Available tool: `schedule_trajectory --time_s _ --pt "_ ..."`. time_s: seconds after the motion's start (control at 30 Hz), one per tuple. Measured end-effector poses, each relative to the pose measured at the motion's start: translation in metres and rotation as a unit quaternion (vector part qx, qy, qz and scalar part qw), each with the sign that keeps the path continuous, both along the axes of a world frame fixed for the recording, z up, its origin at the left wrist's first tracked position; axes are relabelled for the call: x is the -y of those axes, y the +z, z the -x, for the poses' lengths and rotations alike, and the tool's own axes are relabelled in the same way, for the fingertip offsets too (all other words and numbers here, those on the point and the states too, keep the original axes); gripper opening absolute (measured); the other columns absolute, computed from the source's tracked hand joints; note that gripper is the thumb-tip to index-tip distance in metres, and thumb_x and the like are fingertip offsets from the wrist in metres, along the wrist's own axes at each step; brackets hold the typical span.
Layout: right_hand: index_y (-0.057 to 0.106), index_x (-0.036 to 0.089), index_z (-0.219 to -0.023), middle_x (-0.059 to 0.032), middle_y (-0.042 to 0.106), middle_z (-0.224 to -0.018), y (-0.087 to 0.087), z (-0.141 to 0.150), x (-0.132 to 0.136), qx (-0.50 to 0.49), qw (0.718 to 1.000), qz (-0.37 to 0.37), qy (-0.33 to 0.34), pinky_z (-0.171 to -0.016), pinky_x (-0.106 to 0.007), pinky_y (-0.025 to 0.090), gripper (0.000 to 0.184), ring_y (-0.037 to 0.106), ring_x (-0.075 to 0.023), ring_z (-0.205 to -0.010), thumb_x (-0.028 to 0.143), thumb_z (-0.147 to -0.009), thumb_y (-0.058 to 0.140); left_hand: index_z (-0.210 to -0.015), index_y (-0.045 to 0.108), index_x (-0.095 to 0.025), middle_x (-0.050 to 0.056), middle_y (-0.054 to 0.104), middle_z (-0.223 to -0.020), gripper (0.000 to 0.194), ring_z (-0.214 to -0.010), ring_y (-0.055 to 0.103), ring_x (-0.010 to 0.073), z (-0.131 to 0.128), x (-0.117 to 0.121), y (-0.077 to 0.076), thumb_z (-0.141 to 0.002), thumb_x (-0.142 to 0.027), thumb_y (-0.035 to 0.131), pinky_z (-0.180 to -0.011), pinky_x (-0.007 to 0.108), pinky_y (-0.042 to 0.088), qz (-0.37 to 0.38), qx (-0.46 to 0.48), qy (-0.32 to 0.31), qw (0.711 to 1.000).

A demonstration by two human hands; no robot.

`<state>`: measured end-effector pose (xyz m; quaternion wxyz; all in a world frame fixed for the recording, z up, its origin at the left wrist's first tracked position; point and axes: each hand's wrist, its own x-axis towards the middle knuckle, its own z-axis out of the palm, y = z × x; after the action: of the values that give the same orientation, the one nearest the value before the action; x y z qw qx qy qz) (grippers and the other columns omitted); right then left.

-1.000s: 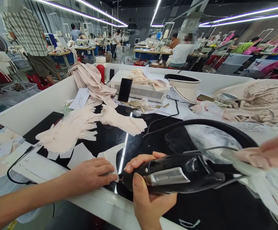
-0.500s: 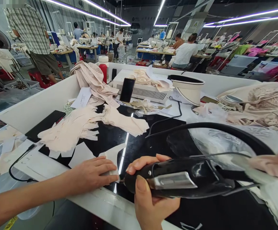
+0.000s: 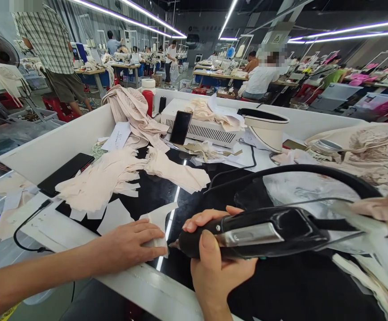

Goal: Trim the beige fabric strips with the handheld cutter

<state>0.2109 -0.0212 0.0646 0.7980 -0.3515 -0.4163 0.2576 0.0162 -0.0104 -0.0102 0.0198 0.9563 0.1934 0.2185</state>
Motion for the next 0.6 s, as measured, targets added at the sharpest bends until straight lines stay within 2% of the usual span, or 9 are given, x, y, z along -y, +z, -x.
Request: schedule_trajectory --time_s 0.23,0.43,0.6 --pt "0.066 0.026 -0.110 0.0047 0.070 -0.073 -0.0034 0.0051 -0.0026 -0.008 1.000 -0.010 0.022 -0.051 -0.030 0.053 0.038 0.063 -0.0163 -0.054 0.030 -0.080 0.088 -0.129 0.071 -0.024 0.012 0.070 -0.133 0.026 -0.122 0.069 0.0225 0.0004 0.0008 -0.0013 -0.112 -0.015 0.054 -0.115 0.042 0.054 0.018 0.016 0.009 1.000" --pt "0.065 0.026 -0.111 0.0050 0.070 -0.074 -0.0045 0.0061 -0.0021 -0.003 1.000 0.006 0.015 -0.053 -0.032 0.056 0.037 0.064 -0.0165 -0.055 0.029 -0.082 0.088 -0.128 0.072 -0.028 0.012 0.067 -0.138 0.021 -0.128 0.067 0.0242 0.0005 -0.0008 -0.0072 -0.111 -0.024 0.060 -0.119 0.047 0.052 0.032 0.025 0.022 0.999" --pt "0.065 0.026 -0.111 0.0048 0.070 -0.073 -0.0030 0.0047 -0.0064 -0.006 1.000 -0.012 0.001 -0.051 -0.030 0.054 0.037 0.064 -0.0168 -0.056 0.029 -0.082 0.087 -0.130 0.073 -0.028 0.013 0.067 -0.142 0.022 -0.131 0.067 0.0261 0.0003 -0.0011 -0.0081 -0.111 -0.026 0.061 -0.119 0.049 0.052 0.039 0.024 0.019 0.999"
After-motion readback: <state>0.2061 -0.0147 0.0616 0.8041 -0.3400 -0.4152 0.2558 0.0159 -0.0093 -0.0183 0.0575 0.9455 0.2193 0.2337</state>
